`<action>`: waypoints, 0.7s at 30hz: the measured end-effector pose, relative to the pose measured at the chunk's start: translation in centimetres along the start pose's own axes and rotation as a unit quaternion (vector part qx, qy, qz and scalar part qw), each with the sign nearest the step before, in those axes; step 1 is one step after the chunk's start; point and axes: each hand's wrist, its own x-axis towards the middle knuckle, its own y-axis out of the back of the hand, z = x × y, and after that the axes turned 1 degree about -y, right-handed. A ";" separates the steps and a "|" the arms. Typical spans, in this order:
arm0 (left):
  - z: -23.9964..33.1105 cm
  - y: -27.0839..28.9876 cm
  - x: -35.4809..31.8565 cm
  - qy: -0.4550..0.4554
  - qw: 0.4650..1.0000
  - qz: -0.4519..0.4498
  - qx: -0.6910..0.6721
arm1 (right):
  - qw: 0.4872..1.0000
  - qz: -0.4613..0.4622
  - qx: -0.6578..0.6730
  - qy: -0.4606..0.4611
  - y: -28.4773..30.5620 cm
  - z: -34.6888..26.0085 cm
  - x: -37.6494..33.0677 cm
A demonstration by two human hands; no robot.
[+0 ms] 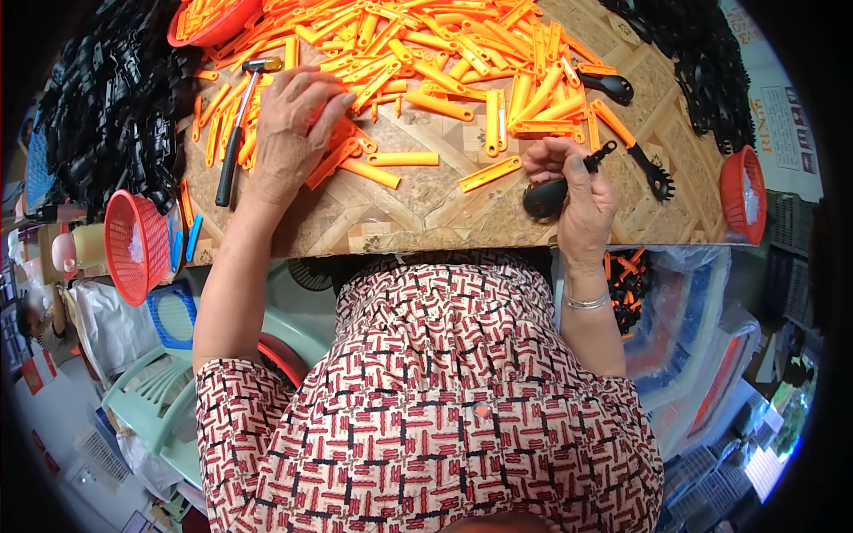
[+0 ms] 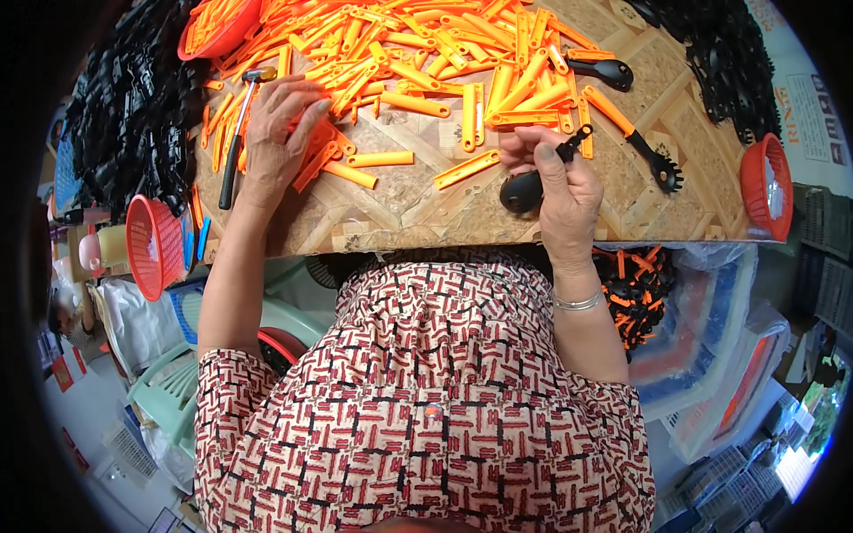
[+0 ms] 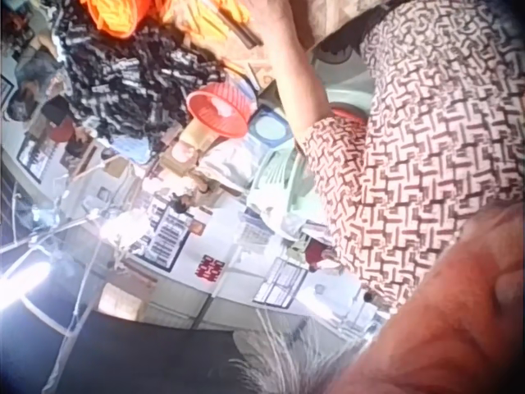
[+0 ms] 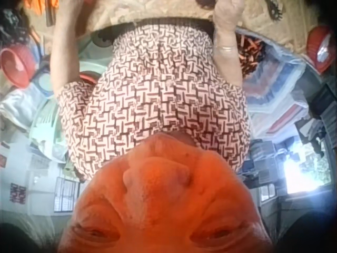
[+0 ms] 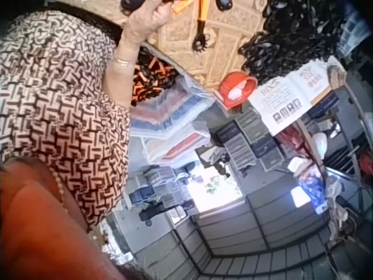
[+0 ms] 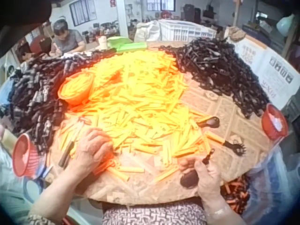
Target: The person assembles orange plastic handles with black plastic heads on a wooden table. They use a hammer to secure the components together and place the finished items into a pile. The process involves picking up parts, aligning them, and striking them with a hammer.
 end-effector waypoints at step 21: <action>4.8 0.4 1.7 0.128 0.981 -0.028 -0.143 | 0.983 -0.150 0.017 -0.107 -0.2 -2.2 -1.5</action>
